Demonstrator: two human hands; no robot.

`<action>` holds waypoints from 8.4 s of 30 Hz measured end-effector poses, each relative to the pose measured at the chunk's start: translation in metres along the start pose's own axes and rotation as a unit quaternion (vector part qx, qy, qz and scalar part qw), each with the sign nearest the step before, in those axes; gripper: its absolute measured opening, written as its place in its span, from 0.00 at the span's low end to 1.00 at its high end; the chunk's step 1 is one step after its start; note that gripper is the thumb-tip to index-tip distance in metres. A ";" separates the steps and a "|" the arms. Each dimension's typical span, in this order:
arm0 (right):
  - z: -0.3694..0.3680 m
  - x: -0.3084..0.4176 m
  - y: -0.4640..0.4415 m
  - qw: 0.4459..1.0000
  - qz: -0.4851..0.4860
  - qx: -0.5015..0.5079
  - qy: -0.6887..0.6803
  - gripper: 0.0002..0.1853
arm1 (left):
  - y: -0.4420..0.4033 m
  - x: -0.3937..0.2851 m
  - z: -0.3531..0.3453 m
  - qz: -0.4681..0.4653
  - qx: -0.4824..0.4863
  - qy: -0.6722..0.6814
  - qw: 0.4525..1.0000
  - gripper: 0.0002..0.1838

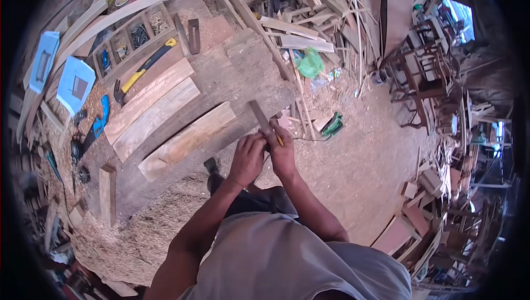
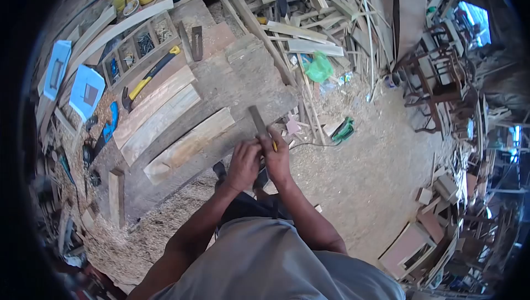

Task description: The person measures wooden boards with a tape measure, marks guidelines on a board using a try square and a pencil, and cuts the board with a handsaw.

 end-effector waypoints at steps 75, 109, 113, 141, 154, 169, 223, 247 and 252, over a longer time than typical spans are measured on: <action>0.146 -0.061 0.066 0.992 -0.097 -0.044 -0.066 0.29 | -0.003 0.115 0.190 0.269 0.079 -0.075 0.957 0.31; 0.071 -0.031 0.052 0.945 -0.213 0.124 -0.215 0.20 | 0.013 -0.049 0.025 0.123 0.159 0.025 0.979 0.19; 0.068 -0.021 0.052 0.954 -0.168 0.135 -0.208 0.26 | -0.041 0.014 0.063 0.203 -0.016 0.029 0.979 0.16; 0.103 -0.065 -0.012 0.998 -0.057 0.028 0.005 0.14 | -0.087 0.131 0.053 0.153 -0.087 -0.335 0.926 0.27; 0.037 0.015 -0.074 0.972 0.118 0.071 0.191 0.14 | -0.098 0.111 0.048 0.152 -0.124 -0.321 0.927 0.34; 0.012 0.036 -0.125 0.853 0.220 0.104 0.462 0.22 | -0.099 0.112 0.049 0.176 -0.132 -0.339 0.915 0.34; -0.041 -0.001 -0.182 0.979 0.114 0.118 0.120 0.20 | 0.137 0.087 0.222 0.352 -0.615 0.254 0.659 0.17; 0.280 -0.056 0.022 0.982 -0.027 -0.057 0.178 0.21 | -0.135 0.125 0.079 0.302 -0.085 -0.266 0.911 0.23; 0.292 -0.085 0.027 0.984 -0.035 -0.034 0.172 0.22 | -0.123 0.116 0.059 0.212 -0.135 -0.279 0.927 0.21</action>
Point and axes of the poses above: each hand's wrist, its own y-axis away from the middle knuckle, its own z-axis out of the back of the hand, x = y × z, the point moved 1 cm from there along -y, towards the middle knuckle, and after that the axes turned 12 degrees about y, right-handed, at the moved point
